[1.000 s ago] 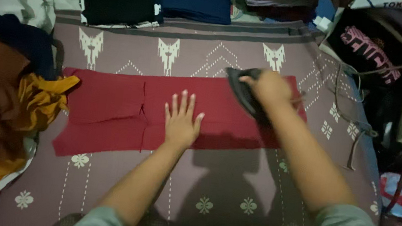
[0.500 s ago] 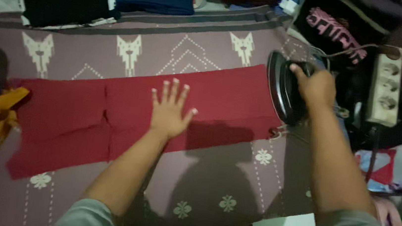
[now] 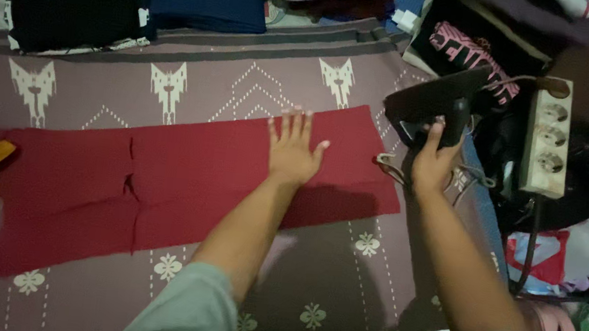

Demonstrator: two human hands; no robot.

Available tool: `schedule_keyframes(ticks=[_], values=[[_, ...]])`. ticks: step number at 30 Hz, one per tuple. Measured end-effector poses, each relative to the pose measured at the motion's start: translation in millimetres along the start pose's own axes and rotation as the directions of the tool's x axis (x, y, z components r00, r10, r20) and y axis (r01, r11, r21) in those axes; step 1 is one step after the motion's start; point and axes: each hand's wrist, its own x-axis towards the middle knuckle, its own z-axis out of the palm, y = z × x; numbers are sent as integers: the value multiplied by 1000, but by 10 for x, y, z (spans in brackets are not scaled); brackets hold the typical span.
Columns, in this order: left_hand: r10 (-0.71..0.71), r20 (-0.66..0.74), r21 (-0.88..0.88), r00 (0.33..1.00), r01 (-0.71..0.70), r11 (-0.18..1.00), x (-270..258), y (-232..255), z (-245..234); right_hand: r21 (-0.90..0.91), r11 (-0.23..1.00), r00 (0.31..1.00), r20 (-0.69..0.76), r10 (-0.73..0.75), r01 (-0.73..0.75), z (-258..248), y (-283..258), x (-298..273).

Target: The person irons a red shirt on a patterned ironing board using a black electric iron. They smooth the fabric with their hands, iron the main body and sleeves, and then fold the shirt into a neat rectangle.

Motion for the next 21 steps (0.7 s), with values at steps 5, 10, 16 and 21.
schedule_keyframes(ticks=[5,10,16,21], values=[[-149,-56,-11,987,149,989,-584,-133,-62,85,992,994,67,86,-91,-103,-211,-79],[29,15,41,999,-30,999,-1027,-144,-126,-123,988,987,115,109,-94,-203,-284,-36],[143,-83,-24,986,-145,989,-1513,-105,-81,-361,922,985,-44,-167,141,-311,-20,-101],[191,-110,-53,975,-198,979,-1569,-138,14,-494,868,898,359,255,-49,-243,-394,-806]])
